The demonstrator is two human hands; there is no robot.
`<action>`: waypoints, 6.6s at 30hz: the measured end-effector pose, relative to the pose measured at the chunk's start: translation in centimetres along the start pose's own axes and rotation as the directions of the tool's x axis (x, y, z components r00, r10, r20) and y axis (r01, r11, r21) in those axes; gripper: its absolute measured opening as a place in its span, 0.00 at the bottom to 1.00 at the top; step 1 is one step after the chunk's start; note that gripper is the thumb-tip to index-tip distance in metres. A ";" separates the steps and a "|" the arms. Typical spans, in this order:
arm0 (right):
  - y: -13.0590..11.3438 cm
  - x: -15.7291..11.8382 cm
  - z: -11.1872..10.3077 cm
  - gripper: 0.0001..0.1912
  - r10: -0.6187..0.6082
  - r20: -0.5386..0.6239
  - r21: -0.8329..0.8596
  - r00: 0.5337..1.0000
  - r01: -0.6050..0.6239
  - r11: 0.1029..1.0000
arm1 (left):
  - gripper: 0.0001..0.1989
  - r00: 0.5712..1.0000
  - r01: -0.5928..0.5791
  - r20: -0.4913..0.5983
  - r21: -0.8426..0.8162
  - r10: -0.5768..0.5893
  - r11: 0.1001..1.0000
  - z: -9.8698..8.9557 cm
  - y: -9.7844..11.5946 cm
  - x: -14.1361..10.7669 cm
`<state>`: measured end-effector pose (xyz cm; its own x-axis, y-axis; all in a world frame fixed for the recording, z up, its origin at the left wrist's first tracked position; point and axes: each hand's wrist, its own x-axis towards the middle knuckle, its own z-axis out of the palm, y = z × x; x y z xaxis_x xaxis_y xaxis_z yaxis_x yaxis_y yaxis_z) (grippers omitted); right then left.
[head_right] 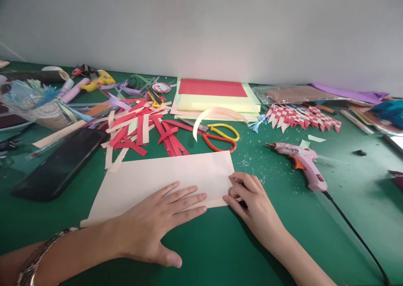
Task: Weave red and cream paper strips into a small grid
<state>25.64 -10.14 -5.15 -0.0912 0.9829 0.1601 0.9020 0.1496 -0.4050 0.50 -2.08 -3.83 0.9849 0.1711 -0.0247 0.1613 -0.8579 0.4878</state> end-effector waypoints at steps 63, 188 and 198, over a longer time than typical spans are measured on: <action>-2.3 -4.9 -0.2 0.38 -0.226 0.216 -0.438 0.950 0.301 0.847 | 0.37 0.993 0.119 -0.016 0.327 -0.120 0.938 -1.8 -1.3 -11.3; -9.6 7.5 -4.9 0.18 -0.573 -0.130 -0.194 0.809 0.546 0.815 | 0.12 0.760 0.189 -0.534 0.727 0.371 0.660 -9.1 1.2 -0.5; -5.1 6.6 -8.6 0.12 -0.373 -0.023 -0.078 0.927 0.370 0.926 | 0.12 0.813 0.356 -0.512 0.814 0.277 0.459 -10.9 -2.3 -7.2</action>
<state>24.08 -5.35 5.72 -0.4114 0.8533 0.3203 0.8341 0.4942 -0.2451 -7.66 3.98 4.75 0.8139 0.1493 0.5615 0.4752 -0.7271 -0.4955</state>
